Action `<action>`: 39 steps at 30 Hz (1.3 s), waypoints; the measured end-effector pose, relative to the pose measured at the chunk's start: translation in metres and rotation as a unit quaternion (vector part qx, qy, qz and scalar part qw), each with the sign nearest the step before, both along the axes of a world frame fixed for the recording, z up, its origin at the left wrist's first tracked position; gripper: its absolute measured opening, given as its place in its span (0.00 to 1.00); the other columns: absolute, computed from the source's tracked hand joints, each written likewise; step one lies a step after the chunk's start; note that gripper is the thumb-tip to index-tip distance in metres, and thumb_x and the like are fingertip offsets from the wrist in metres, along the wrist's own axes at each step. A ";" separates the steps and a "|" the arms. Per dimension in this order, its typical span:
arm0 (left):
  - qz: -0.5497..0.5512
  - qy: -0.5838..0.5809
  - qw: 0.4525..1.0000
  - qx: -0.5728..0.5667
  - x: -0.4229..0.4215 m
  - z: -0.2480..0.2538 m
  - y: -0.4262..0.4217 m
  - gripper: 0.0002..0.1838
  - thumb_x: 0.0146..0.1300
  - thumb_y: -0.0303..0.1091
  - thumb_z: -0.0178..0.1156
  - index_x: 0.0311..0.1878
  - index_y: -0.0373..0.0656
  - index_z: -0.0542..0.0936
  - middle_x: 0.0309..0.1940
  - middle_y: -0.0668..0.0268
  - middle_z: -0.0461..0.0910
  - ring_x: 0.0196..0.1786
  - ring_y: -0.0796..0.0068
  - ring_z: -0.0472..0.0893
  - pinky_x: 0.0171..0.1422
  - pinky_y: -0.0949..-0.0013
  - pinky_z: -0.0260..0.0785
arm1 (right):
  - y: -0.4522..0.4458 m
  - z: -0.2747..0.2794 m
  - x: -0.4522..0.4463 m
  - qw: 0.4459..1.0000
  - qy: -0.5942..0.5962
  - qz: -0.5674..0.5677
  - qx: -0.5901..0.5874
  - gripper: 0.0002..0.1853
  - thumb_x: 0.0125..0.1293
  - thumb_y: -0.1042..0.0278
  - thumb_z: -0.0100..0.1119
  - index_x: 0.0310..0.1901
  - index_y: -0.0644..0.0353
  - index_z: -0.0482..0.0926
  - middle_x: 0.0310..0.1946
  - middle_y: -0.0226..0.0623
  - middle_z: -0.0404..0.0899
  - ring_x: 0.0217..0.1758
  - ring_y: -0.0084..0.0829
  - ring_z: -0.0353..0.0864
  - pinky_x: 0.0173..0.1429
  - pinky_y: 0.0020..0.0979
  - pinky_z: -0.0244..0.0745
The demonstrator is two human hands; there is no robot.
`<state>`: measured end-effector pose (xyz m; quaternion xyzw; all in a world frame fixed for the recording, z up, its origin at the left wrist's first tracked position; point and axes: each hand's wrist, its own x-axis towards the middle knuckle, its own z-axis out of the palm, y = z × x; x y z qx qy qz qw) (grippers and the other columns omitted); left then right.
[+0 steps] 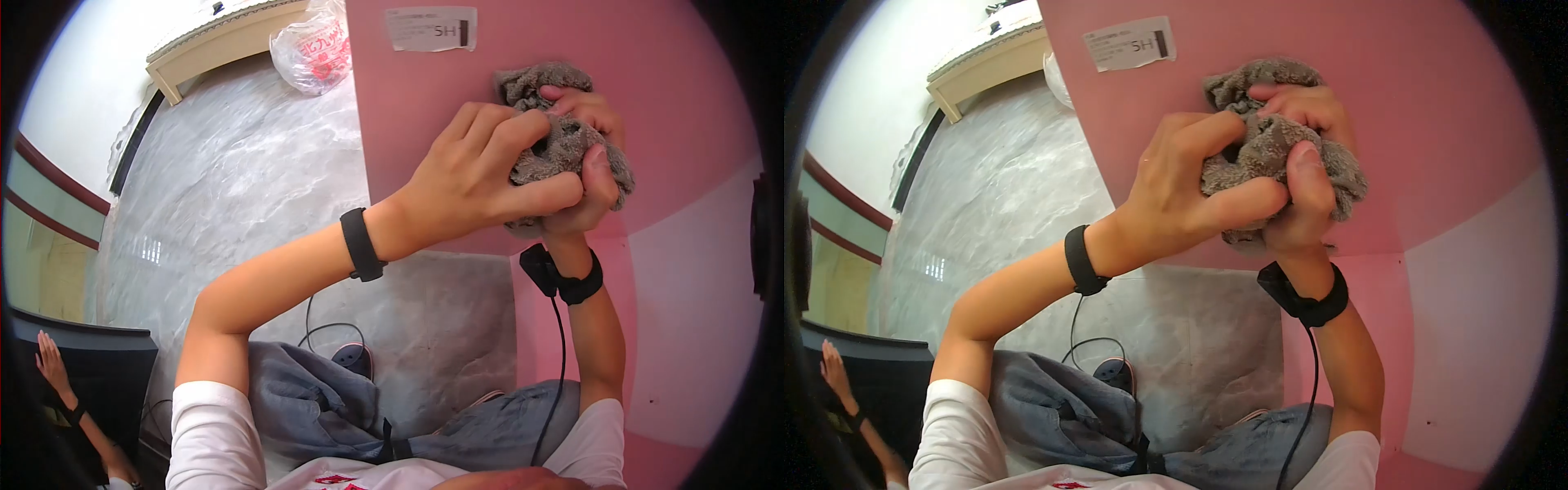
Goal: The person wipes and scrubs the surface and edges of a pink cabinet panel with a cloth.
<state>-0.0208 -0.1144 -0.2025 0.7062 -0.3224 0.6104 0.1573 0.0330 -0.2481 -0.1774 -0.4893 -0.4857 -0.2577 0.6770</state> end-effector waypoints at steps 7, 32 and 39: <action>0.063 -0.048 0.996 -0.030 -0.016 -0.014 0.051 0.23 0.44 0.34 0.72 0.41 0.76 0.79 0.54 0.65 0.70 0.49 0.59 0.75 0.48 0.60 0.72 | 0.056 -0.002 -0.009 0.996 -0.066 0.051 -0.038 0.19 0.68 0.51 0.45 0.41 0.62 0.70 0.42 0.46 0.75 0.56 0.45 0.76 0.67 0.52 0.68; -0.074 0.093 0.993 -0.002 0.017 -0.052 -0.006 0.24 0.52 0.27 0.68 0.52 0.62 0.77 0.55 0.57 0.70 0.51 0.52 0.78 0.54 0.53 0.77 | -0.022 -0.016 0.008 0.982 -0.078 -0.031 -0.167 0.15 0.66 0.59 0.53 0.35 0.66 0.76 0.33 0.44 0.77 0.40 0.41 0.81 0.49 0.41 0.77; -0.149 0.093 0.983 -0.053 0.057 -0.031 -0.094 0.25 0.45 0.24 0.73 0.48 0.58 0.80 0.51 0.55 0.75 0.50 0.45 0.77 0.54 0.49 0.75 | -0.104 -0.010 0.030 0.986 0.008 -0.113 -0.125 0.18 0.70 0.56 0.51 0.36 0.66 0.76 0.35 0.39 0.77 0.41 0.33 0.77 0.51 0.35 0.73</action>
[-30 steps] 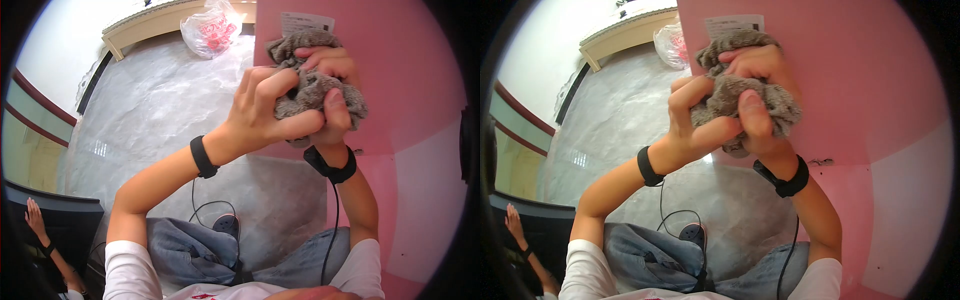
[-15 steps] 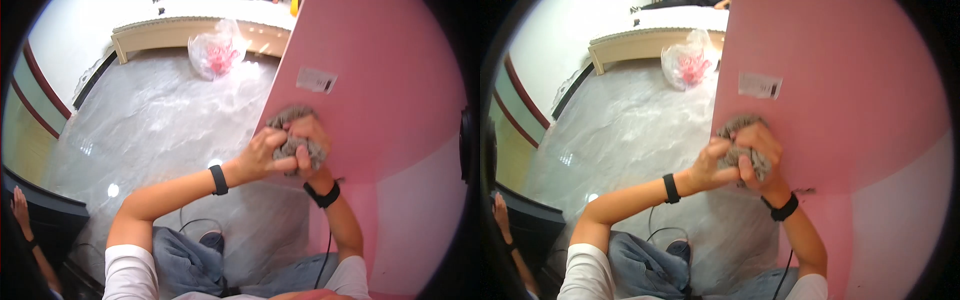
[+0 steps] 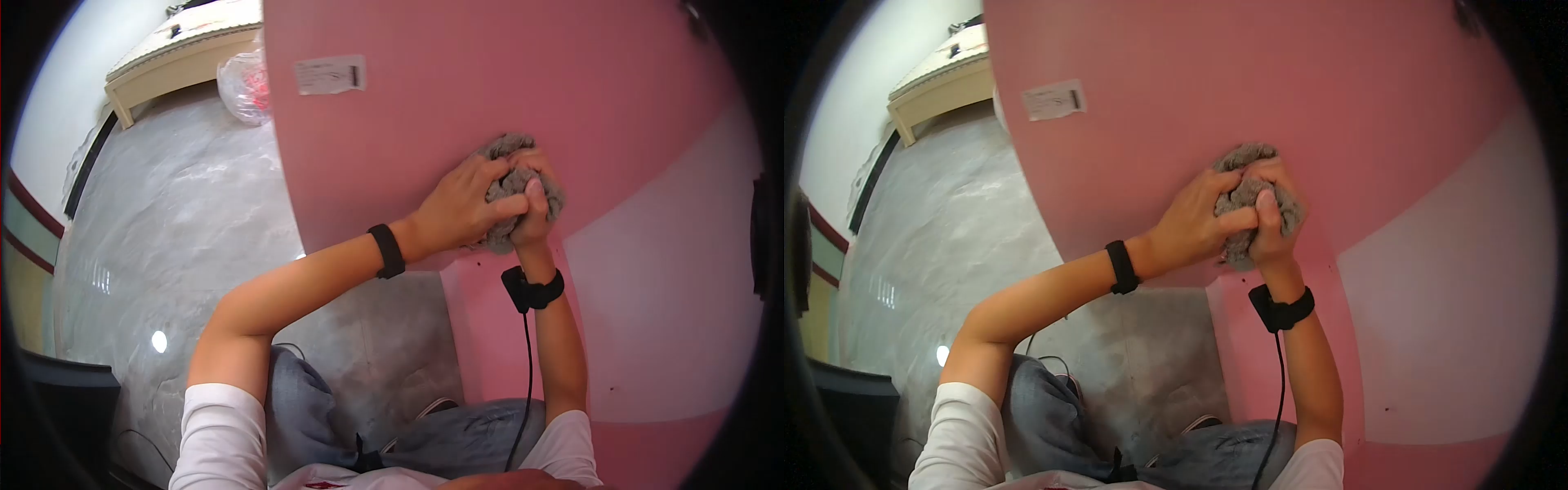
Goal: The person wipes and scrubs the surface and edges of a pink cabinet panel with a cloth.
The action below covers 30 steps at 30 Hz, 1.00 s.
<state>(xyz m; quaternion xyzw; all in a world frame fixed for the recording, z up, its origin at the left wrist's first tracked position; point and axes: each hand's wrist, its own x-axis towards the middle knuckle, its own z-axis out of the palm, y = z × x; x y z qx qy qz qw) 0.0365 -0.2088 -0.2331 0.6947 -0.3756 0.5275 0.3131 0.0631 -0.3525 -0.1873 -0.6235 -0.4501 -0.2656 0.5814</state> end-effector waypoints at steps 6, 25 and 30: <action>-0.016 0.005 1.000 -0.011 0.022 -0.013 -0.036 0.35 0.40 0.22 0.76 0.56 0.57 0.78 0.58 0.53 0.74 0.55 0.45 0.77 0.56 0.50 0.76 | -0.034 -0.016 0.012 0.998 0.043 -0.039 0.024 0.17 0.72 0.57 0.50 0.37 0.66 0.76 0.36 0.34 0.77 0.41 0.27 0.74 0.50 0.31 0.71; -0.020 0.062 0.998 0.018 -0.011 0.012 0.016 0.35 0.41 0.17 0.75 0.55 0.58 0.81 0.63 0.48 0.71 0.62 0.43 0.74 0.61 0.52 0.76 | 0.019 -0.003 -0.006 0.994 0.033 -0.052 0.087 0.16 0.72 0.60 0.49 0.40 0.66 0.78 0.36 0.33 0.79 0.41 0.24 0.74 0.49 0.29 0.72; -0.004 0.028 0.999 0.024 -0.023 0.022 0.035 0.36 0.38 0.17 0.76 0.54 0.59 0.81 0.63 0.50 0.70 0.61 0.44 0.74 0.60 0.52 0.76 | 0.040 0.007 -0.013 0.994 0.026 -0.030 0.104 0.17 0.68 0.57 0.49 0.39 0.66 0.78 0.37 0.35 0.78 0.39 0.27 0.74 0.47 0.31 0.71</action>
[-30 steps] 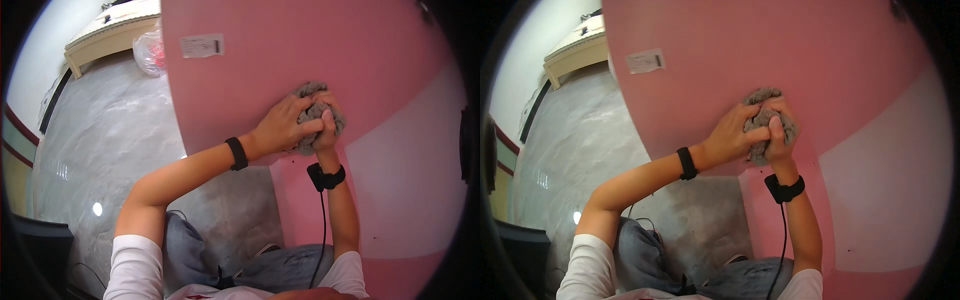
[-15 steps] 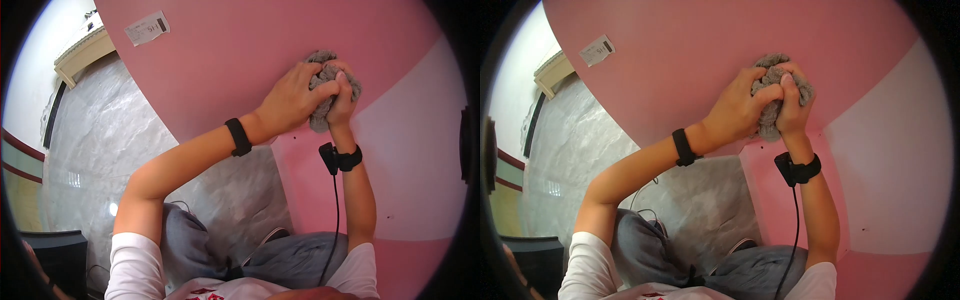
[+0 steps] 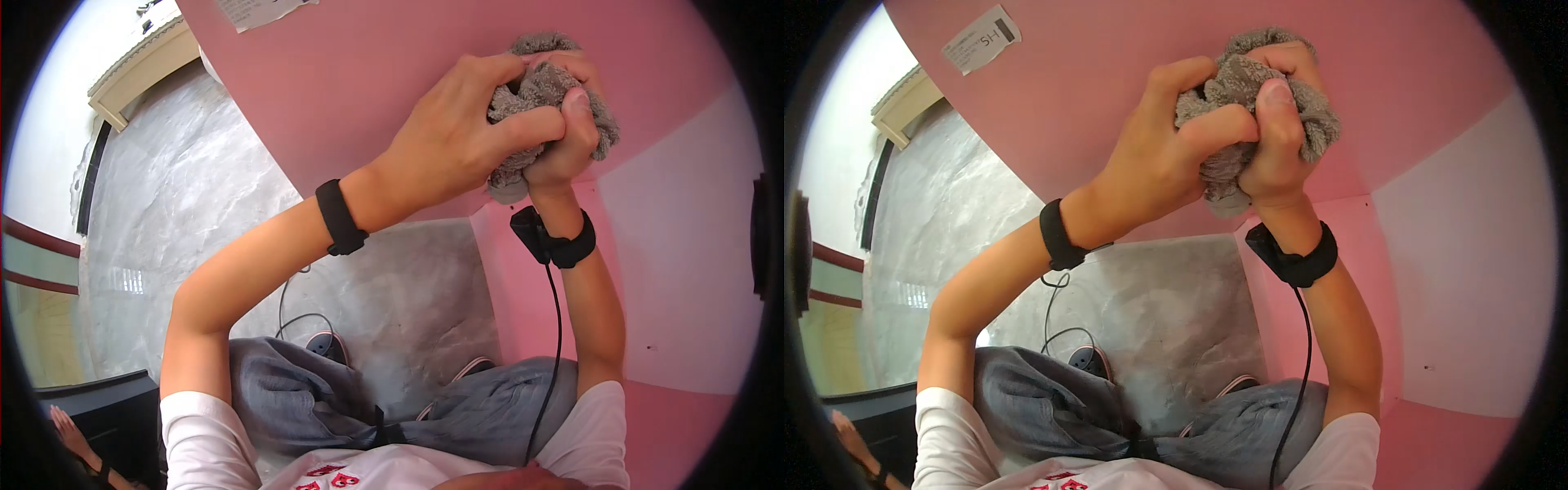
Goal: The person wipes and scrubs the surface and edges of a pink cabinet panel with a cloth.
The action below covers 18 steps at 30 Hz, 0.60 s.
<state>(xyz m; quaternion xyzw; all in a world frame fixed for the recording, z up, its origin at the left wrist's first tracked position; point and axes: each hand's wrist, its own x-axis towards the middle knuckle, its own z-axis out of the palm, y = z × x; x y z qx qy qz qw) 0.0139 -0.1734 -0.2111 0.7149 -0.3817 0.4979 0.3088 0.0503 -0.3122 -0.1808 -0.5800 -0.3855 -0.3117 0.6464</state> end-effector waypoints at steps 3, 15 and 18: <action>0.017 0.003 1.000 -0.018 -0.013 0.007 0.016 0.26 0.46 0.24 0.73 0.49 0.62 0.84 0.59 0.53 0.73 0.56 0.47 0.75 0.57 0.53 0.75 | 0.019 0.001 0.003 0.999 -0.038 0.007 0.017 0.18 0.66 0.56 0.50 0.40 0.65 0.78 0.37 0.35 0.78 0.39 0.28 0.74 0.47 0.31 0.71; 0.139 -0.226 0.964 0.036 -0.014 -0.057 0.146 0.21 0.41 0.33 0.82 0.30 0.62 0.77 0.49 0.58 0.69 0.47 0.56 0.72 0.44 0.60 0.65 | 0.144 -0.007 -0.007 0.951 -0.290 0.110 -0.008 0.11 0.51 0.60 0.63 0.31 0.58 0.81 0.26 0.34 0.78 0.29 0.38 0.77 0.37 0.36 0.75; 0.184 -0.302 0.935 0.028 -0.005 -0.055 0.145 0.24 0.37 0.34 0.85 0.32 0.62 0.78 0.48 0.62 0.72 0.48 0.57 0.72 0.44 0.59 0.66 | 0.152 -0.001 -0.006 0.937 -0.325 0.111 0.059 0.10 0.49 0.62 0.63 0.31 0.58 0.81 0.26 0.35 0.78 0.29 0.37 0.78 0.35 0.37 0.76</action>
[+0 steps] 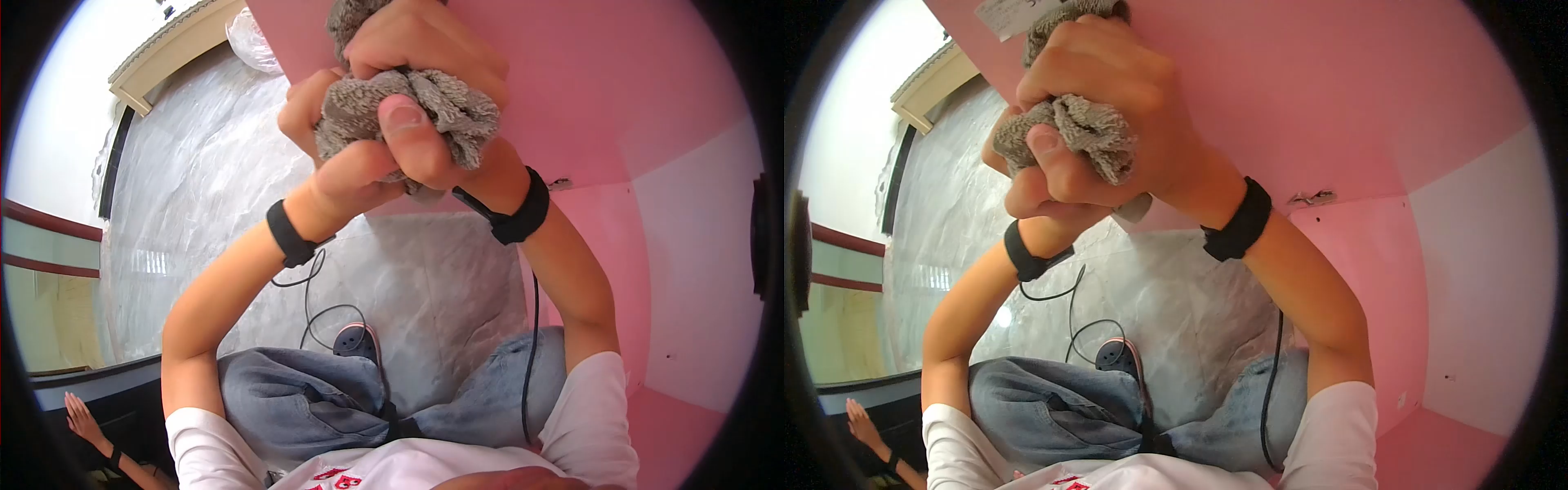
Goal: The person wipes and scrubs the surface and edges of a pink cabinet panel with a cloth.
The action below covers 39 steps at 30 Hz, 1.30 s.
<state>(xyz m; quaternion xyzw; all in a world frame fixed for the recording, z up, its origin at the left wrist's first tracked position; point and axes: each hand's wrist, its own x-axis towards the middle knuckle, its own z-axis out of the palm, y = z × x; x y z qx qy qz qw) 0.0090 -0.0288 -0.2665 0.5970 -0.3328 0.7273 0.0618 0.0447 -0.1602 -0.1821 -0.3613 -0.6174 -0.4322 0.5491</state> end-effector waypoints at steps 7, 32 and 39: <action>-0.136 0.388 0.912 -0.002 0.021 -0.072 -0.056 0.32 0.60 0.32 0.75 0.66 0.45 0.72 0.60 0.68 0.76 0.61 0.71 0.77 0.62 0.63 0.73 | -0.075 -0.001 0.015 0.997 0.041 -0.030 -0.061 0.08 0.52 0.65 0.62 0.31 0.59 0.80 0.27 0.36 0.78 0.29 0.39 0.78 0.35 0.37 0.78; -0.188 0.267 0.945 0.020 0.040 0.030 -0.237 0.27 0.50 0.32 0.78 0.55 0.42 0.80 0.58 0.44 0.75 0.62 0.41 0.74 0.66 0.47 0.68 | -0.247 -0.023 0.027 0.942 0.303 -0.075 -0.125 0.14 0.73 0.62 0.50 0.35 0.64 0.78 0.32 0.36 0.78 0.36 0.26 0.76 0.42 0.32 0.73; -0.186 0.354 0.917 0.004 -0.034 0.034 -0.177 0.28 0.37 0.26 0.78 0.45 0.59 0.84 0.60 0.52 0.77 0.59 0.49 0.75 0.55 0.52 0.72 | -0.207 -0.010 -0.016 0.960 0.152 -0.097 -0.215 0.15 0.69 0.62 0.50 0.40 0.67 0.80 0.37 0.42 0.82 0.39 0.31 0.79 0.45 0.33 0.75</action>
